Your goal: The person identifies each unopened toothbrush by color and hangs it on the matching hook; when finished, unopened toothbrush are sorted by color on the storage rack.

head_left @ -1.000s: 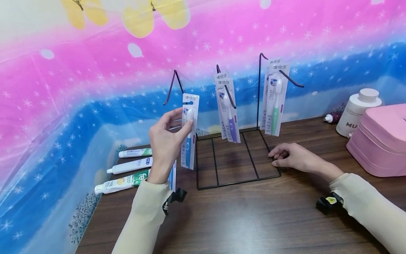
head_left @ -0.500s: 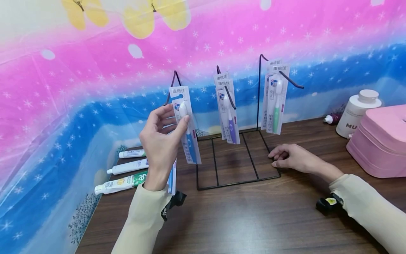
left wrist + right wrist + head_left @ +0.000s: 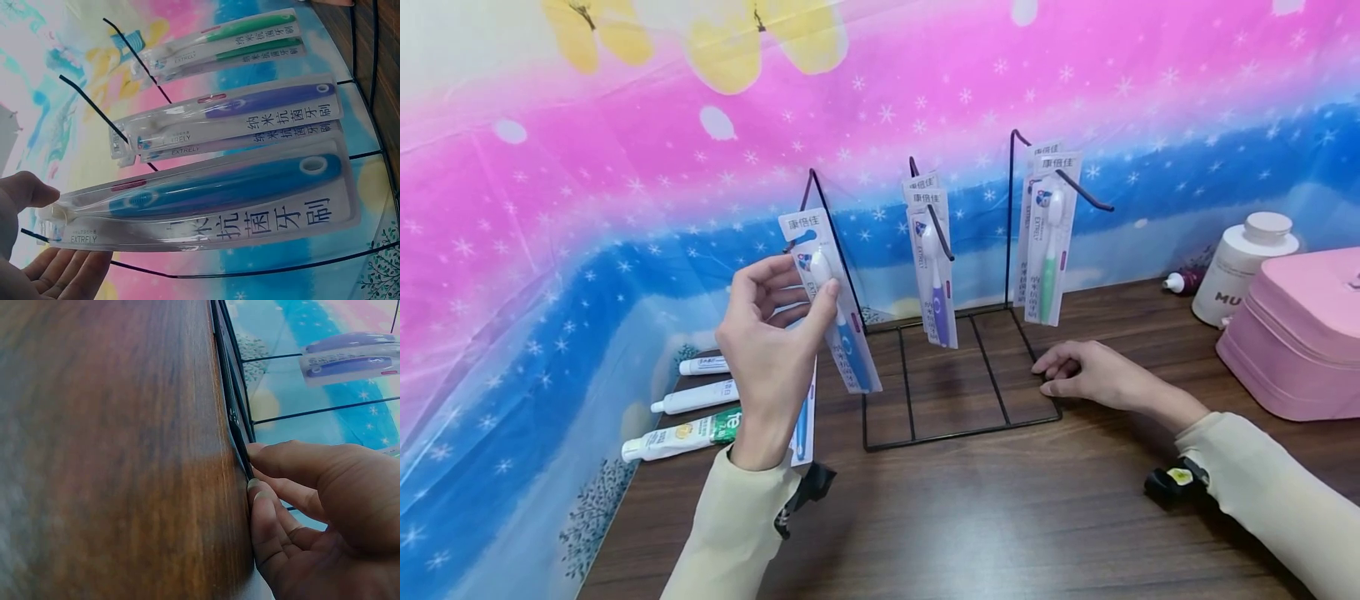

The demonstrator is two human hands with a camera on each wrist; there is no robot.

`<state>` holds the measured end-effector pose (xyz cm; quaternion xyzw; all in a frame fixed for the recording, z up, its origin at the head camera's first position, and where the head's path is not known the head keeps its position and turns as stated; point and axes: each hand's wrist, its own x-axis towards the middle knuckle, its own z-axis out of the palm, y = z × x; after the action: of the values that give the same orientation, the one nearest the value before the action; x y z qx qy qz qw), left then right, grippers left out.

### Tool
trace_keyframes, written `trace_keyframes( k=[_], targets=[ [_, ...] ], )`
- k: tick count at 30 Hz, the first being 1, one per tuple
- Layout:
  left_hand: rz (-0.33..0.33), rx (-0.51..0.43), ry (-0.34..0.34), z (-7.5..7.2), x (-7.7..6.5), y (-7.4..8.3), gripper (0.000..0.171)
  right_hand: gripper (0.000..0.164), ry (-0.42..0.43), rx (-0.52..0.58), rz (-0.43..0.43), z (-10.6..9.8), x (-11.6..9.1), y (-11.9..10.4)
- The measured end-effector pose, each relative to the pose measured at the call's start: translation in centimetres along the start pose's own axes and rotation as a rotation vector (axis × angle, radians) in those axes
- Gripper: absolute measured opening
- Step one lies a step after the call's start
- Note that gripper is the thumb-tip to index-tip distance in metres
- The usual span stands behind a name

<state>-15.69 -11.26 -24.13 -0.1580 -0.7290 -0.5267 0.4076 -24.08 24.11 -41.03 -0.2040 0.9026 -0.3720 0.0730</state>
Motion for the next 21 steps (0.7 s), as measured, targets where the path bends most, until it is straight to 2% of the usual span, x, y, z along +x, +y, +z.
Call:
trace_keyframes(
  k=[21],
  targets=[
    [-0.061, 0.034, -0.005, -0.28, 0.59, -0.99, 0.041, 0.029, 0.004, -0.008, 0.01, 0.02, 0.0, 0.22]
  ],
)
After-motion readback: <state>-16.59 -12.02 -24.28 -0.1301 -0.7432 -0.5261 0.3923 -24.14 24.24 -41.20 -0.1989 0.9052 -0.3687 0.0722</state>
